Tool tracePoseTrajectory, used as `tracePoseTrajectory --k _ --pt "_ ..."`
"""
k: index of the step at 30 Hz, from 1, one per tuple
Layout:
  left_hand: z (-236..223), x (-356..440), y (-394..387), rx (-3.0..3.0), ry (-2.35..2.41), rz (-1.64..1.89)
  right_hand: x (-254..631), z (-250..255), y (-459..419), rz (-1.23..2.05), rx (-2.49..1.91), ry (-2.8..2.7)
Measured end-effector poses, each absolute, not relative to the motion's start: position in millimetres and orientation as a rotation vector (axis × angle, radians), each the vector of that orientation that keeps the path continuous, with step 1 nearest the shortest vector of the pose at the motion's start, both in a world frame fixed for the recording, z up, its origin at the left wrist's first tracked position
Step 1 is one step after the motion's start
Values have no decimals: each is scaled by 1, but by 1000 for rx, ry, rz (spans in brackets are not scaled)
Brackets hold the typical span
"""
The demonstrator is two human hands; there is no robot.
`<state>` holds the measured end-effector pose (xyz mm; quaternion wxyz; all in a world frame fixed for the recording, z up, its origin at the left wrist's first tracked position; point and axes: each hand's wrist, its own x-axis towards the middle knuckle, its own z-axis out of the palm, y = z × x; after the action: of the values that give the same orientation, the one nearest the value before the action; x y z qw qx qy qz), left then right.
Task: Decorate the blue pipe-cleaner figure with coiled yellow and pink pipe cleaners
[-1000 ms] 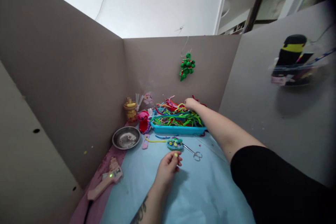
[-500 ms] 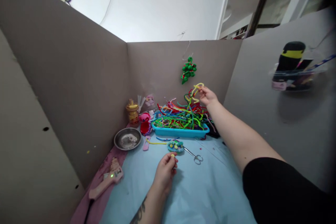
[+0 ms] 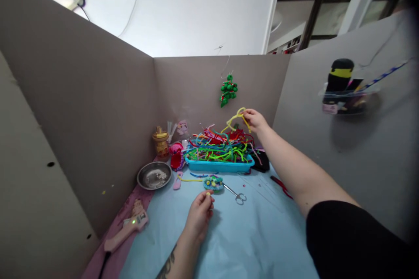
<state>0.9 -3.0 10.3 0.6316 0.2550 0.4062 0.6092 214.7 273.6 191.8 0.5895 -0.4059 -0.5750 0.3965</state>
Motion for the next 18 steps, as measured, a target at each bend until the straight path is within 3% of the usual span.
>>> tracePoseTrajectory --k 11,18 --pt "9 -5 -1 783 1019 1564 191 175 210 886 -706 -1648" --pt "77 0 21 1710 1272 1611 168 152 155 202 -618 -2243"
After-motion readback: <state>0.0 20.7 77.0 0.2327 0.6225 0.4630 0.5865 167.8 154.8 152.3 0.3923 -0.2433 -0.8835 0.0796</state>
